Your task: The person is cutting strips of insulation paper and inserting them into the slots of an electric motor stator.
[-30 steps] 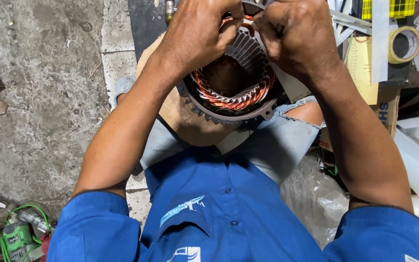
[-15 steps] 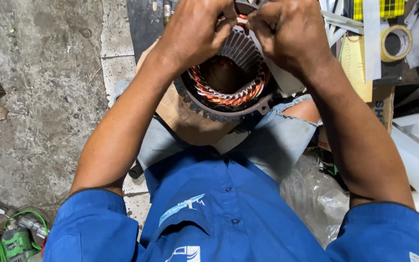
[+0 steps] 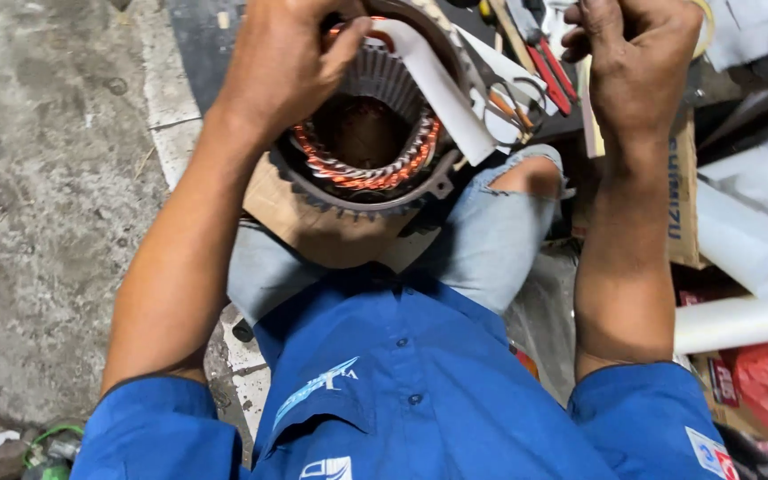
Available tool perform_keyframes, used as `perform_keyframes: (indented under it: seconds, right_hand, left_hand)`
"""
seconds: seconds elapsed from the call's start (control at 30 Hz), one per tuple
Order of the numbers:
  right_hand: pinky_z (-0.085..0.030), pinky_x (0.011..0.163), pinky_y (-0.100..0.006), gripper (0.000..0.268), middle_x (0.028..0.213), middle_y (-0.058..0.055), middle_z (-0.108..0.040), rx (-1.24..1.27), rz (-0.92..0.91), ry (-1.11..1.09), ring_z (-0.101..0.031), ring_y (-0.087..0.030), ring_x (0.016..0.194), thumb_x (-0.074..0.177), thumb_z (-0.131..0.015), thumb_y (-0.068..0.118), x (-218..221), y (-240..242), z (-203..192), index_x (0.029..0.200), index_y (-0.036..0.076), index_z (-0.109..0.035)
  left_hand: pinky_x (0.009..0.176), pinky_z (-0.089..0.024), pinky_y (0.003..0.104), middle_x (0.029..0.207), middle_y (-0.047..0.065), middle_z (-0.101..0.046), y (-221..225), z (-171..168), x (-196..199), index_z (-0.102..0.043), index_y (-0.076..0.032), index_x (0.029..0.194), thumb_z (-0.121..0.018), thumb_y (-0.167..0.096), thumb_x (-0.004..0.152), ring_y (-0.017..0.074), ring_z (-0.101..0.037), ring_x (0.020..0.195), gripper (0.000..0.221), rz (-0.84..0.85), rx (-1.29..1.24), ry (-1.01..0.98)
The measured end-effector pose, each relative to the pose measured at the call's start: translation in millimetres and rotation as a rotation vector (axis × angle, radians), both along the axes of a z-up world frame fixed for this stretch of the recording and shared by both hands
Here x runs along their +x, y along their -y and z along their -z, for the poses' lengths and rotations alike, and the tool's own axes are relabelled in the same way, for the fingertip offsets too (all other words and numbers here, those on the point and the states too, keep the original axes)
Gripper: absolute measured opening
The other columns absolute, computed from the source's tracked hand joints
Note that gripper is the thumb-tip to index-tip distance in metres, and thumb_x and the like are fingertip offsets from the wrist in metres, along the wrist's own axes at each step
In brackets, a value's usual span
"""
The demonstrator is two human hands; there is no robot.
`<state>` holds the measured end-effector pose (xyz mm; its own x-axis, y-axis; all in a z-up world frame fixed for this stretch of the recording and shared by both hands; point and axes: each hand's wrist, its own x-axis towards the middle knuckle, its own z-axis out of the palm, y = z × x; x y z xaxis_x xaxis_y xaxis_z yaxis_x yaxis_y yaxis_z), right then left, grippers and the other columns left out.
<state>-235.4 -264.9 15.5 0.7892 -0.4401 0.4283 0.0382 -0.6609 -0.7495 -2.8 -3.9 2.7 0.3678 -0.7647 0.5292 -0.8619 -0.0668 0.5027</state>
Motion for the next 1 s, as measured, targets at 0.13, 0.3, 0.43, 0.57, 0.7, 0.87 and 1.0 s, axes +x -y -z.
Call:
perform_keyframes:
  seconds: [0.13,0.3,0.43,0.57,0.7,0.87,1.0]
  right_hand:
    - [-0.05,0.059,-0.028,0.019,0.083,-0.013,-0.072,-0.21,0.227,-0.092,-0.06,-0.016,0.066,0.118,-0.072,-0.001,-28.8,16.3,32.5,0.107,-0.013,-0.081]
    - [-0.062,0.071,-0.032,0.016,0.094,-0.021,-0.079,-0.27,0.411,-0.266,-0.074,-0.023,0.076,0.096,-0.074,-0.002,-48.2,12.0,86.2,0.11,-0.01,-0.078]
    - [-0.051,0.059,-0.033,0.017,0.083,-0.016,-0.069,-0.25,0.421,-0.34,-0.059,-0.022,0.062,0.09,-0.074,-0.004,-47.0,-0.2,107.9,0.106,-0.008,-0.079]
    - [-0.055,0.071,-0.039,0.018,0.087,-0.017,-0.068,-0.35,0.46,-0.365,-0.064,-0.027,0.073,0.089,-0.073,-0.006,-40.1,2.0,121.6,0.106,-0.006,-0.079]
    - [-0.056,0.077,-0.038,0.015,0.094,-0.017,-0.071,-0.403,0.451,-0.329,-0.063,-0.026,0.083,0.095,-0.07,0.001,-31.7,-3.4,132.4,0.107,-0.004,-0.078]
    - [-0.058,0.075,-0.037,0.015,0.103,-0.018,-0.077,-0.368,0.365,-0.37,-0.069,-0.025,0.089,0.098,-0.07,0.01,-30.4,-15.0,153.2,0.106,-0.001,-0.077]
    - [-0.049,0.065,-0.037,0.019,0.082,-0.017,-0.066,-0.389,0.503,-0.227,-0.058,-0.025,0.074,0.102,-0.062,0.007,-29.3,-0.4,133.0,0.099,-0.006,-0.076]
  left_hand:
    - [0.08,-0.057,0.045,0.097,0.013,-0.077,0.5,-5.2,1.4,-0.077,0.0,0.1,-0.085,-0.007,0.1,0.0277,-0.068,0.082,0.01,-0.01,0.05,0.024]
    - [0.063,-0.05,0.041,0.091,0.017,-0.069,-3.6,-16.5,-3.8,-0.068,0.009,0.1,-0.08,0.011,0.1,0.0273,-0.061,0.068,0.012,0.083,-0.003,0.032]
    - [0.062,-0.052,0.04,0.108,0.017,-0.067,-0.8,-26.4,-8.6,-0.07,0.005,0.104,-0.082,0.004,0.099,0.0248,-0.062,0.07,0.014,0.076,0.093,0.03]
    - [0.065,-0.054,0.039,0.117,0.018,-0.065,1.5,-27.2,-7.1,-0.072,0.008,0.11,-0.08,0.008,0.1,0.0258,-0.065,0.077,0.013,0.111,0.126,-0.039]
    - [0.093,-0.06,0.044,0.146,0.023,-0.06,4.5,-27.5,-3.3,-0.075,0.008,0.114,-0.077,0.01,0.1,0.0381,-0.071,0.114,0.015,0.153,0.127,-0.148]
    - [0.095,-0.057,0.044,0.148,0.027,-0.059,6.3,-27.3,0.7,-0.074,0.011,0.118,-0.075,0.01,0.1,0.0388,-0.069,0.118,0.018,0.197,0.154,-0.182]
    - [0.085,-0.056,0.04,0.148,0.025,-0.06,6.1,-26.7,1.3,-0.075,0.009,0.118,-0.074,0.012,0.099,0.0331,-0.069,0.109,0.02,0.174,0.18,-0.214]
